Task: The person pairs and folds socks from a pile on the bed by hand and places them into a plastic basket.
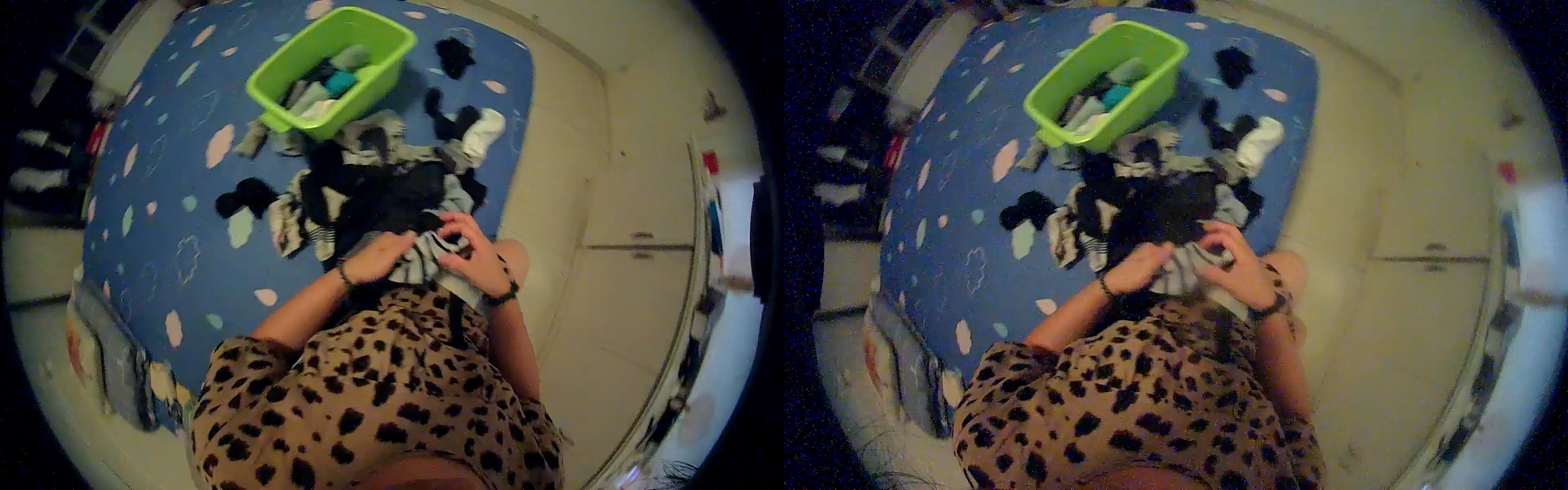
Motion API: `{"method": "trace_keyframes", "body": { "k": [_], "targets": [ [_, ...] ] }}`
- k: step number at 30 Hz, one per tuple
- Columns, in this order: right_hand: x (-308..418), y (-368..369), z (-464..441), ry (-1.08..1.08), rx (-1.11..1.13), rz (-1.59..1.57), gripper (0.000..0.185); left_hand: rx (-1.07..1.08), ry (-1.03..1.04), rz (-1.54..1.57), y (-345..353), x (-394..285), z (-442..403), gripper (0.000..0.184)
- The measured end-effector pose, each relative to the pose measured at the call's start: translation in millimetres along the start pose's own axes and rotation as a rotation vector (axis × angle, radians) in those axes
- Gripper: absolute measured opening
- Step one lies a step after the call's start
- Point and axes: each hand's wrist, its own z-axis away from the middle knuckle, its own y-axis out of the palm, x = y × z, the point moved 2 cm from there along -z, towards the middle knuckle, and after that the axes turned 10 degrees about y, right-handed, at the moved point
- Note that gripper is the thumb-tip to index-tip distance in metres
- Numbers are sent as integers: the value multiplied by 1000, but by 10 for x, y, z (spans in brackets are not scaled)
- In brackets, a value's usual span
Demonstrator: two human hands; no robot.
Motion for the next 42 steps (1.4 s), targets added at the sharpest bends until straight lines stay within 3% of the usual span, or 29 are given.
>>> {"method": "trace_keyframes", "body": {
  "k": [2,6,8,9,10,11,12,13,15,16,18,19,20,24,25,26,27,28,29,30,32,38,39,42],
  "targets": [
    [-163,117,-9,28,195,-58,27,115,337,-200,-13,187,-23,33],
    [-191,303,-38,194,287,-420,25,151,331,-192,25,279,25,26],
    [-47,383,-7,229,378,-793,22,324,460,-175,10,146,117,27],
    [-20,378,32,285,417,-647,19,383,281,-89,-10,57,146,31],
    [-58,372,47,281,423,-644,19,376,282,-91,3,50,165,31],
    [-137,367,65,378,481,-550,19,281,292,-23,22,43,170,30],
    [-197,377,89,474,536,-453,19,187,303,44,20,11,177,48],
    [-191,401,104,435,414,-473,13,183,305,46,5,-29,195,48],
    [-250,401,118,373,395,-567,12,210,118,196,-43,-94,245,32],
    [-270,394,123,309,374,-666,11,209,119,196,-56,-82,268,32],
    [-341,403,169,379,359,-683,11,-25,307,-7,-100,-81,313,18],
    [-405,407,185,361,267,-663,13,-141,445,180,-85,63,275,18],
    [-448,400,192,340,176,-641,15,-275,453,152,-86,138,295,15],
    [-505,621,173,352,55,-658,19,-522,148,990,51,506,372,9],
    [-435,695,139,362,40,-421,20,-568,171,1047,61,546,402,8],
    [-332,795,180,435,43,-459,22,-724,175,957,54,584,442,8],
    [-270,887,176,267,-22,-151,29,-828,131,872,1,694,500,8],
    [-408,1028,182,268,51,-205,29,-863,88,883,-56,724,566,9],
    [-152,941,189,419,211,-119,24,-886,48,851,-105,616,657,12],
    [-162,1008,195,360,145,-253,23,-889,39,757,-169,665,754,15],
    [-228,1058,162,378,208,-194,23,-882,31,380,-301,635,944,23],
    [-216,1346,165,295,356,-186,19,-869,-36,391,-479,1154,1460,23],
    [-224,1408,178,107,285,-220,16,-856,-71,422,-500,1176,1560,23],
    [-65,1307,148,189,525,-178,17,-900,-103,414,-529,1073,1563,25]
  ]
}}
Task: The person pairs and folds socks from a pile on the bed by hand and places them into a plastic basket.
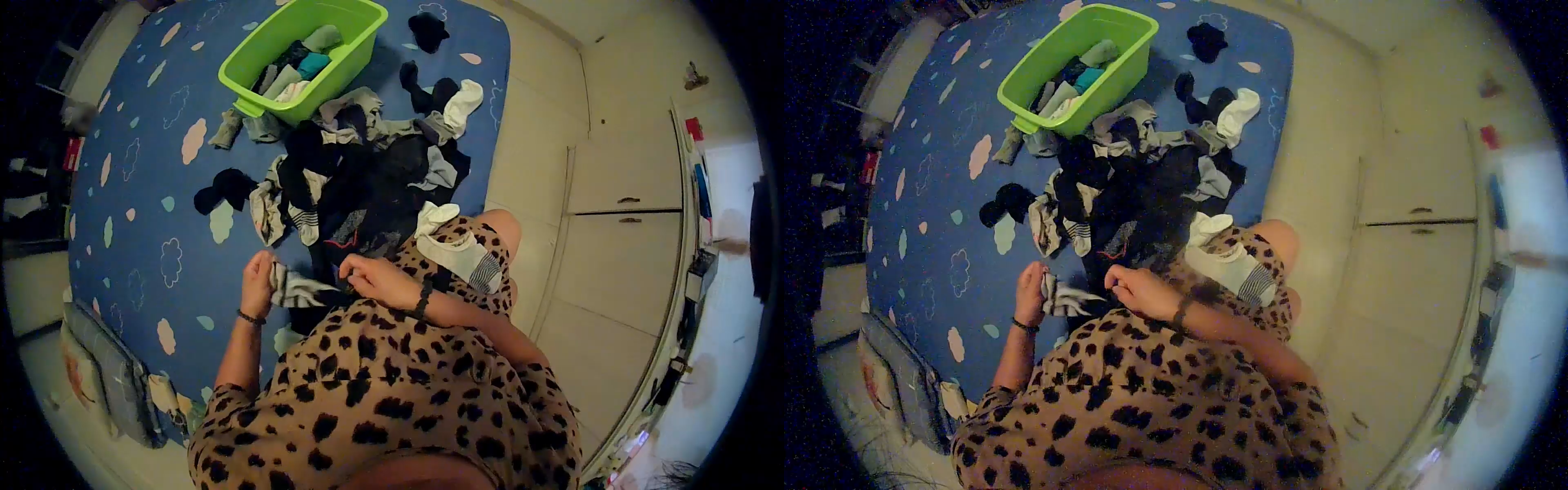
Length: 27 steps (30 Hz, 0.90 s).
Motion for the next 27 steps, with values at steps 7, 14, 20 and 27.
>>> {"method": "trace_keyframes", "body": {
  "k": [7,14,20,27],
  "targets": [
    [-254,-329,108,34,-314,-124,14,23,760,-1412,-196,-83,-267,32],
    [-159,-345,290,43,-329,-133,14,288,723,-1218,497,132,-680,23],
    [-79,-487,301,40,-413,-271,16,353,535,-876,565,-355,-588,22],
    [-87,-491,353,-41,-418,-110,15,350,576,-1143,468,-27,-747,20]
  ]
}}
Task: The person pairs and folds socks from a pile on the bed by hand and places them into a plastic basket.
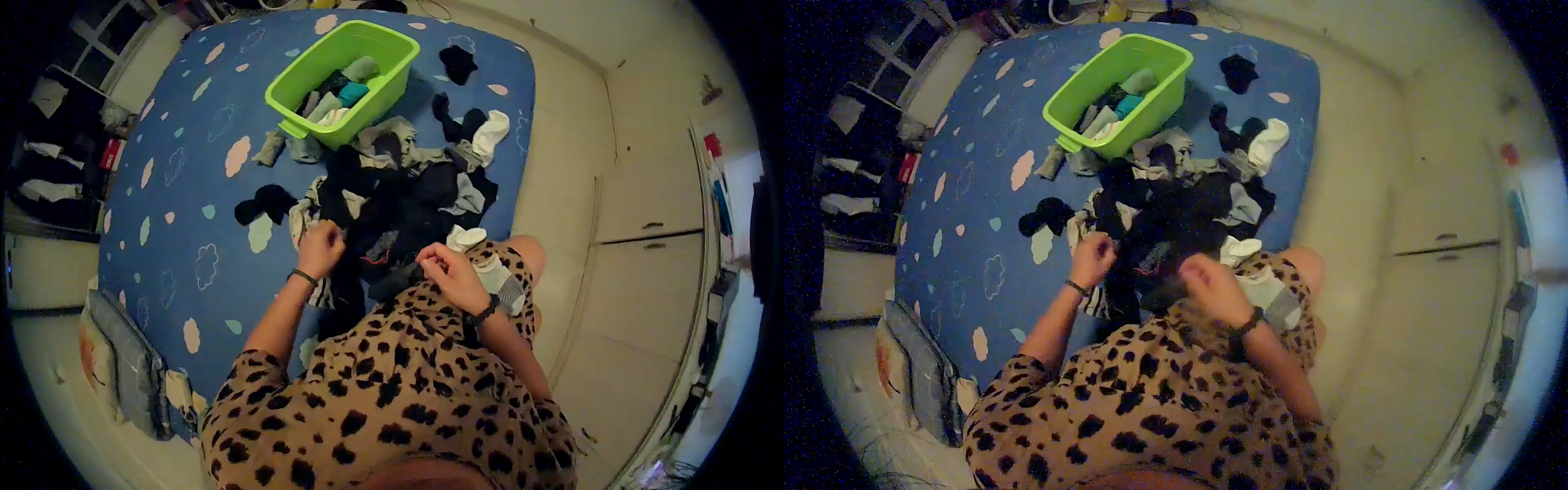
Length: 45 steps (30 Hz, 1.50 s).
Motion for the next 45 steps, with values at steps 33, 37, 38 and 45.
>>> {"method": "trace_keyframes", "body": {
  "k": [33,37,38,45],
  "targets": [
    [-78,-494,663,244,-326,-516,26,250,-305,2207,191,-1485,-1046,34],
    [-228,-407,772,86,-390,-754,35,337,-306,2296,354,-1794,-987,42],
    [-270,-408,822,98,-429,-792,35,433,-320,2353,414,-1884,-909,43],
    [-324,-533,1142,214,-508,-763,47,541,-522,2161,860,-1966,-802,24]
  ]
}}
